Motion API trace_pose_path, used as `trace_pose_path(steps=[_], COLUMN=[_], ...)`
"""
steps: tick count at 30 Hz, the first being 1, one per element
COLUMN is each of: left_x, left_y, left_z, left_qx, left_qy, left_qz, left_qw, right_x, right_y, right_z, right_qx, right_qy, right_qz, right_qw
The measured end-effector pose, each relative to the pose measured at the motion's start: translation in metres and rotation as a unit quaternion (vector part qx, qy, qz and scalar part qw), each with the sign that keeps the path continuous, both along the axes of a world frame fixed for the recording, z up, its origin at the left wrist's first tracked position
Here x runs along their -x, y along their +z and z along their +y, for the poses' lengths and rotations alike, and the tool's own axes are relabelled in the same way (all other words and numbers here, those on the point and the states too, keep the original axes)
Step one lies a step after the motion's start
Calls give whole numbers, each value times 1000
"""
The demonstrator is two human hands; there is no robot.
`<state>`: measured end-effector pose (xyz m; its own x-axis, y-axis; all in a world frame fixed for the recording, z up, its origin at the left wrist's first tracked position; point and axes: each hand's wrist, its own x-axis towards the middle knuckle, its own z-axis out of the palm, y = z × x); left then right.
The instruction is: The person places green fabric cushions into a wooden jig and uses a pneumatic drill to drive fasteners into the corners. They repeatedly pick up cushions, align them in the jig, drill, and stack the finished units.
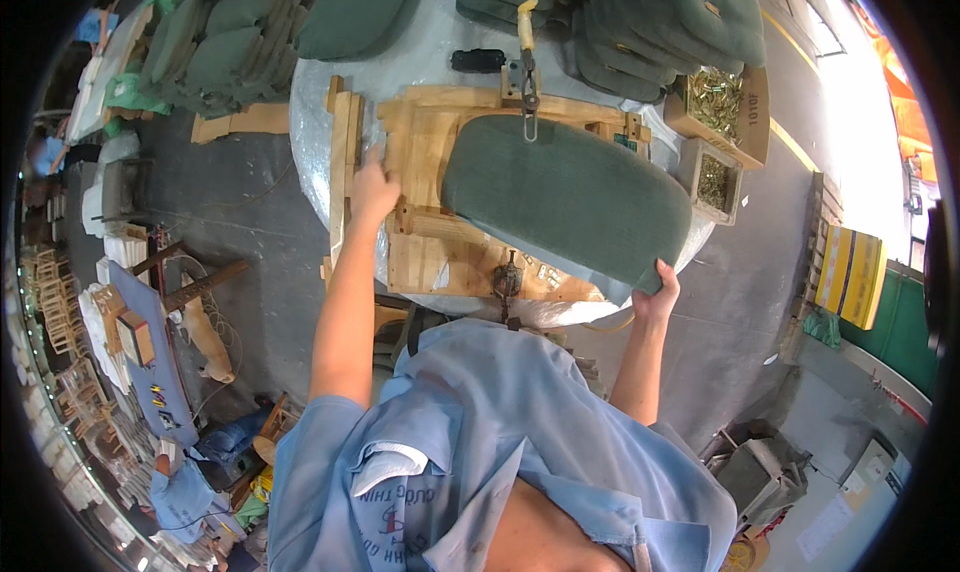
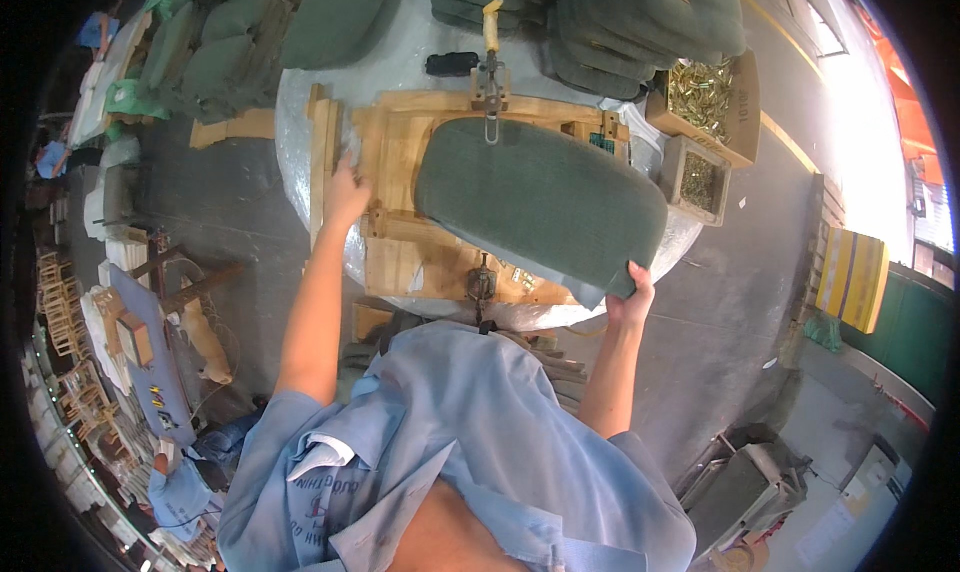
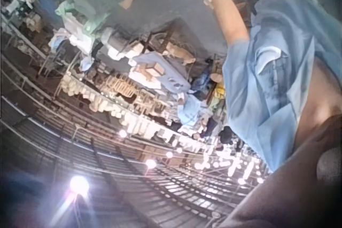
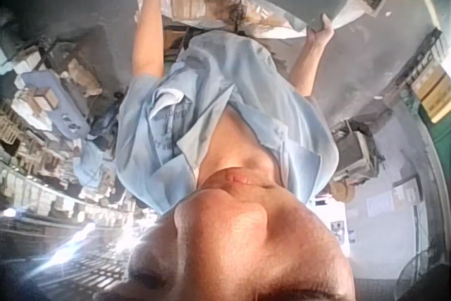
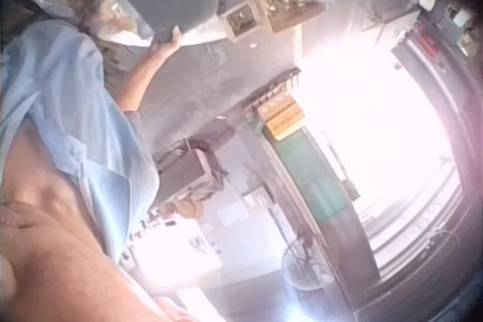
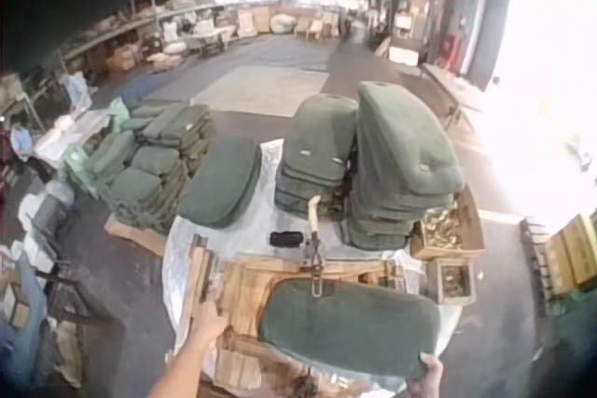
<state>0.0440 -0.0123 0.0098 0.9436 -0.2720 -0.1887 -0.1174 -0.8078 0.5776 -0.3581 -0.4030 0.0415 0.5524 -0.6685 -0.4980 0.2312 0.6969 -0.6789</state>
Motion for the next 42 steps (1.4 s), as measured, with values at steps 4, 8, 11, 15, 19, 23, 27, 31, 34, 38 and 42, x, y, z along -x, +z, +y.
trace_pose_path(steps=[4,8,11,15,19,23,27,31,34,38,42], left_x=[14,28,35,88,157,158,134,131,134,136,140], left_y=[-20,-14,-7,34,96,84,83,68,53,43,56], left_z=[22,18,6,-101,-258,-356,-381,-383,-388,-390,-387], left_qx=[108,80,89,131,100,-44,-134,-103,-70,-58,-29], left_qy=[76,68,112,42,-290,-467,-495,-473,-446,-419,-408], left_qz=[21,-25,-5,-292,-283,-155,-105,-145,-190,-192,-196], left_qw=[991,994,990,947,909,869,852,863,872,886,891], right_x=[-46,-88,-108,-95,-104,-99,-96,-103,-120,-134,-160], right_y=[-8,-30,-43,-84,-53,-20,32,13,-27,-45,-94], right_z=[-26,-11,-12,-29,-29,-42,-61,-60,-62,-87,-74], right_qx=[-15,-83,-66,-35,130,383,310,438,610,671,783], right_qy=[44,95,123,151,234,298,341,76,95,127,56], right_qz=[14,85,120,181,204,252,253,308,379,383,446], right_qw=[999,988,983,971,942,837,850,841,689,622,430])
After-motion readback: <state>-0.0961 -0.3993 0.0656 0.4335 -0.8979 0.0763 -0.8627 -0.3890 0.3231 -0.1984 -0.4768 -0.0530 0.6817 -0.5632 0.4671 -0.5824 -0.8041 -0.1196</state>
